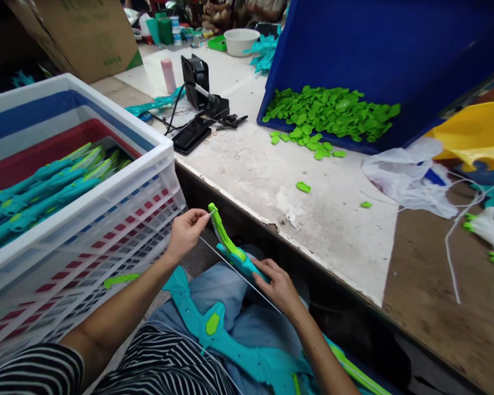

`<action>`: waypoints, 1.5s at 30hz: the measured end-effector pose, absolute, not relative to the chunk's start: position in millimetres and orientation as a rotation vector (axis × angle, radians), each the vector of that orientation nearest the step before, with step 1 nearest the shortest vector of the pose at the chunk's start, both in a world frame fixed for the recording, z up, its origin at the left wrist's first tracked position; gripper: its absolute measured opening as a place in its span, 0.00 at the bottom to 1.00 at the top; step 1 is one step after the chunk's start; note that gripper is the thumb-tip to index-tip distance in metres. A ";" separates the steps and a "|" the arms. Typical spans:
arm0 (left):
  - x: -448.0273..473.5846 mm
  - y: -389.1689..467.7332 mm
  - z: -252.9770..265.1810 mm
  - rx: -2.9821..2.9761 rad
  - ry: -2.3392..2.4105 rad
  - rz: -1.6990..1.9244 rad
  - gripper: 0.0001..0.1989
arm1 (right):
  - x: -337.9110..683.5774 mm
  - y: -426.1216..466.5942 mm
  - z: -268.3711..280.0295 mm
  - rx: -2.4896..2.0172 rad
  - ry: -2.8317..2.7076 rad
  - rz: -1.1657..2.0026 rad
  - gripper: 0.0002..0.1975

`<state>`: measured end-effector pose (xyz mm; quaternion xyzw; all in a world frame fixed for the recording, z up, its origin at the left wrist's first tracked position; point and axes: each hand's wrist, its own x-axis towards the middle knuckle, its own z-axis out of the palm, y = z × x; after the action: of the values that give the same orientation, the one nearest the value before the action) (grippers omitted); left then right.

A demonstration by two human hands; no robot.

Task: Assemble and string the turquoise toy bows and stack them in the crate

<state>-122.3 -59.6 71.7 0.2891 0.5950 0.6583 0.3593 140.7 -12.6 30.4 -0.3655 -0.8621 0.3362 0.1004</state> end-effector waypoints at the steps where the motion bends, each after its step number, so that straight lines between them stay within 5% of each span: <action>1: -122.4 -59.2 71.0 0.748 1.531 1.694 0.10 | 140.6 -12.7 30.6 -1.081 -2.549 0.986 0.19; 13: -133.4 -42.9 74.5 0.653 1.250 1.510 0.19 | 146.4 -19.9 27.8 -1.058 -2.624 0.780 0.18; 19: -135.6 -54.3 74.9 0.650 1.198 1.495 0.22 | 92.9 -3.1 72.1 -0.980 -2.441 0.606 0.16; 27: -139.1 -63.9 75.8 0.678 1.149 1.504 0.26 | -3.5 36.2 100.4 -0.746 -2.325 1.096 0.12; 33: -141.5 -65.0 74.4 0.724 1.239 1.415 0.22 | -2.8 26.5 106.6 -0.650 -2.331 1.072 0.10; 40: -132.0 -62.4 70.0 1.273 1.687 1.472 0.03 | 7.7 66.4 110.0 -0.795 -2.126 0.599 0.07; 45: -127.1 -58.8 75.7 1.361 1.416 1.476 0.08 | 11.3 78.8 126.3 -1.013 -1.471 0.441 0.05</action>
<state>-127.1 -58.8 75.7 0.5217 0.5430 0.5658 0.3359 11.3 78.8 126.3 -0.4379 -0.6360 0.1907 0.6062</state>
